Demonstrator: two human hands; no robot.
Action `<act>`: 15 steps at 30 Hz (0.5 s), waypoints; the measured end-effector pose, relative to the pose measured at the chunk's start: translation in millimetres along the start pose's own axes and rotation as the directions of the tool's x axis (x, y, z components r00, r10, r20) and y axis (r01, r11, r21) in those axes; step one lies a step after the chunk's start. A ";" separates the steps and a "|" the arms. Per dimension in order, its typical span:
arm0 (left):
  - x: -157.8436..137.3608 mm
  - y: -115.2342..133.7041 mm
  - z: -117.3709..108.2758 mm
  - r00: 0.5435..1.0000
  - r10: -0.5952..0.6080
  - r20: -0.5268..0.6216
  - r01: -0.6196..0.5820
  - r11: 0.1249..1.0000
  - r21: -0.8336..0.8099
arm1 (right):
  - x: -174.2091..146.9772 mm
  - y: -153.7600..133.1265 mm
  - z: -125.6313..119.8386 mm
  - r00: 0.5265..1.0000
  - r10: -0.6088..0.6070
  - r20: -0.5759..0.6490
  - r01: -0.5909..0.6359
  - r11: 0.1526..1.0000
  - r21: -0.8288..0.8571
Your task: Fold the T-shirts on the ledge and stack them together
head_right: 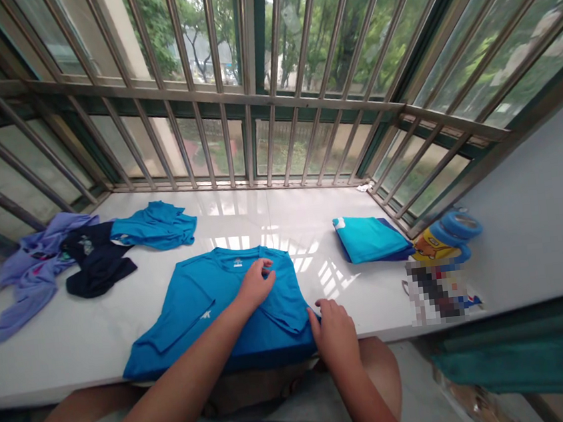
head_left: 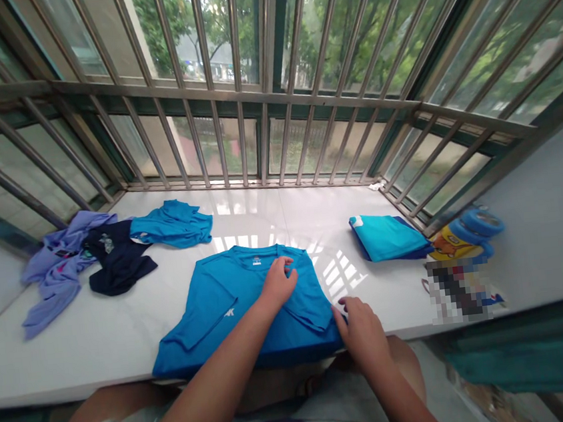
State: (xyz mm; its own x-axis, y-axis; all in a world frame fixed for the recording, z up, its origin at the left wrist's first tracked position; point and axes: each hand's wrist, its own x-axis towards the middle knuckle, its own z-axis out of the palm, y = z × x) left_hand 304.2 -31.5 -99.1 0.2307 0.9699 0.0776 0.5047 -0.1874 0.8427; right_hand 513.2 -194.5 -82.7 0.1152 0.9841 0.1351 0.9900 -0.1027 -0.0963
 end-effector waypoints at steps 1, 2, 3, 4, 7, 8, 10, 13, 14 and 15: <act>9.7 3.4 1.5 1.000 0.008 0.000 -0.008 1.000 0.024 | 4.2 -3.0 -0.8 0.999 0.037 0.011 -0.036 0.999 -0.023; 20.4 7.1 3.4 1.000 0.015 0.009 -0.016 0.999 0.048 | 7.7 -6.3 -1.3 0.998 0.055 0.030 -0.053 0.997 -0.049; 31.7 10.8 5.9 0.999 0.020 0.026 -0.022 0.997 0.070 | 10.4 -9.5 -1.5 0.997 0.059 0.052 -0.055 0.996 -0.072; 43.1 14.4 8.7 0.998 0.021 0.053 -0.026 0.996 0.088 | 12.2 -12.3 -1.4 0.996 0.057 0.074 -0.050 0.995 -0.092; 74.2 23.2 18.7 0.988 0.019 0.155 -0.036 0.993 0.109 | 14.1 -15.8 -0.9 0.993 0.047 0.112 -0.034 0.993 -0.112; 82.4 25.4 22.2 0.982 0.024 0.186 -0.044 0.993 0.106 | 14.1 -15.2 -1.0 0.992 0.047 0.115 -0.034 0.993 -0.112; 94.3 28.6 28.8 0.973 0.040 0.229 -0.063 0.994 0.093 | 14.0 -12.3 -2.1 0.992 0.054 0.115 -0.041 0.992 -0.116; 102.5 31.2 37.9 0.967 0.064 0.247 -0.087 0.993 0.084 | 14.1 -7.2 -4.4 0.990 0.085 0.109 -0.069 0.987 -0.145; 103.4 31.7 40.4 0.967 0.070 0.247 -0.094 0.992 0.087 | 13.9 -6.2 -4.7 0.991 0.087 0.099 -0.072 0.986 -0.153; 103.8 32.0 42.4 0.966 0.076 0.245 -0.102 0.990 0.093 | 13.5 -5.8 -4.5 0.993 0.081 0.081 -0.067 0.986 -0.153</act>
State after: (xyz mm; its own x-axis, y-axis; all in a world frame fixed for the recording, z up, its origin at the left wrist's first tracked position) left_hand 379.6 56.7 -86.7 0.4654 0.8851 0.0085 0.5539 -0.2987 0.7772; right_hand 509.4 -181.3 -75.9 0.1877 0.9811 0.0465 0.9807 -0.1898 0.0469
